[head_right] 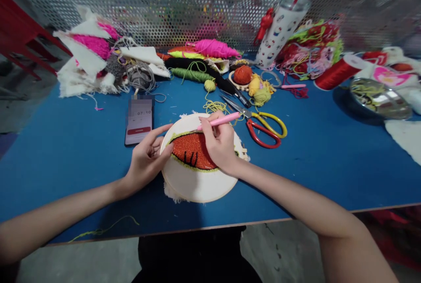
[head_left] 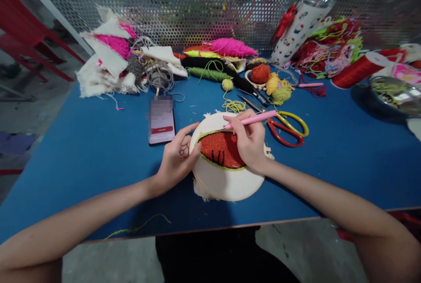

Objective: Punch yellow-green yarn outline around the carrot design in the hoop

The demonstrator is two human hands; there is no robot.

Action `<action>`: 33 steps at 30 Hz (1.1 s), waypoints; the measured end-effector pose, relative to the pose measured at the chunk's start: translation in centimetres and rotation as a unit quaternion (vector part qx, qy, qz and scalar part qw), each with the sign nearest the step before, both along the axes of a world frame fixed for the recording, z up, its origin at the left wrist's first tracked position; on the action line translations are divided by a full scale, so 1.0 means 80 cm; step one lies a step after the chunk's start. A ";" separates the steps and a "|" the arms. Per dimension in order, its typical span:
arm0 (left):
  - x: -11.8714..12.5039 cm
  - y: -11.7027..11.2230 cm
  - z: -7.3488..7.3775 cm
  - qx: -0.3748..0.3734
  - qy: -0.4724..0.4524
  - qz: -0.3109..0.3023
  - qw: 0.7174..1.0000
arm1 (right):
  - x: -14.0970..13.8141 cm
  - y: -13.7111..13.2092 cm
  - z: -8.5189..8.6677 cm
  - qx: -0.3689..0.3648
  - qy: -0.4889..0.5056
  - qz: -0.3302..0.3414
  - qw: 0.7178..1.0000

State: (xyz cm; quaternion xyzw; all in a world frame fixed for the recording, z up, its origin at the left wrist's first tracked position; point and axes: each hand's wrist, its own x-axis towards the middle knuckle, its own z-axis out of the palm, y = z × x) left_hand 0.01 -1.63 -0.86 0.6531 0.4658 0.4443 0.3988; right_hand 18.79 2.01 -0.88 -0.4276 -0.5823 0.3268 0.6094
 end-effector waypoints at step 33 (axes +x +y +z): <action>-0.009 -0.009 0.006 -0.039 -0.016 0.002 0.999 | 0.003 -0.002 0.006 0.023 -0.138 0.034 0.990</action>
